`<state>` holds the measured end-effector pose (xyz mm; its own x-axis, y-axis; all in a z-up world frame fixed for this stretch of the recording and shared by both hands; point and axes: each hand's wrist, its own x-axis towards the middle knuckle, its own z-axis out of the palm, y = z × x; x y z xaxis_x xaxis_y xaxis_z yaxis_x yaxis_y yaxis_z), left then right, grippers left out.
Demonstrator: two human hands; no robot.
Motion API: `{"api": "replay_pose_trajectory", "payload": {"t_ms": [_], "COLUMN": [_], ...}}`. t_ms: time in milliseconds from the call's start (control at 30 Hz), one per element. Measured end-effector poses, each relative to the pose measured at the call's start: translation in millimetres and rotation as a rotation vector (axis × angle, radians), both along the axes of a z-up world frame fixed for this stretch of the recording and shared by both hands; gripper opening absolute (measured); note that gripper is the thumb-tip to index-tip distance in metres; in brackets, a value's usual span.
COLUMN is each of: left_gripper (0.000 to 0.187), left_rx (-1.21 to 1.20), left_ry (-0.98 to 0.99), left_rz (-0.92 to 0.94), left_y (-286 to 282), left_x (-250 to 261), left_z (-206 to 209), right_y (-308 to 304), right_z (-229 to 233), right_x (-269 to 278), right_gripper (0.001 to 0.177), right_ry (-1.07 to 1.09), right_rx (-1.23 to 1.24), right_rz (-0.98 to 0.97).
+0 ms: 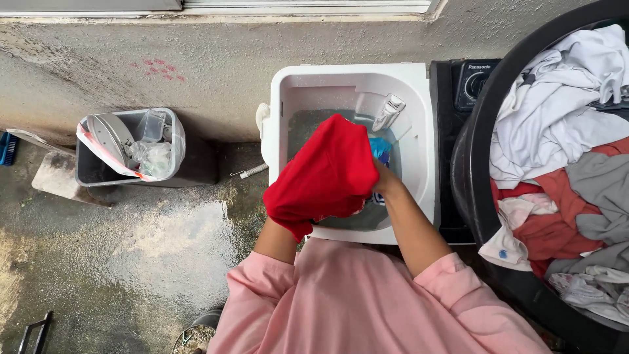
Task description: Sort laundry from a basket and soak items in a small portable washing tub.
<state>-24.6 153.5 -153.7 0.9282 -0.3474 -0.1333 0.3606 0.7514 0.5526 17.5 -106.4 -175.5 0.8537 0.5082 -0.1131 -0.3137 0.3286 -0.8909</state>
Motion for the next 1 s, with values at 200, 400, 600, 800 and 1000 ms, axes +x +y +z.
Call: {"api": "replay_pose_trajectory", "payload": {"t_ms": [200,400,600,800,1000], "left_gripper": [0.057,0.06,0.068,0.068,0.072], "left_rx": [0.074,0.776,1.454,0.884,-0.3], "left_ry": [-0.001,-0.498,-0.42,-0.243,-0.019], "left_rz": [-0.134,-0.612,-0.905,-0.805,-0.174], "left_y": [5,10,-8,-14,-13], "left_x": [-3,7,1,18,35], "left_z": [-3,-51,-120,-68,-5], "right_y": [1,-29,-1,-3,-50], "right_z": [43,188,258,213,102], "right_x": [10,25,18,4,-24], "right_gripper": [0.054,0.03,0.024,0.049,0.036], "right_ry": [0.155,-0.313,-0.805,-0.993,-0.222], "right_rx": [0.13,-0.008,-0.697,-0.983,-0.309], "right_rz": [0.006,-0.15,-0.521,-0.457,-0.599]}}
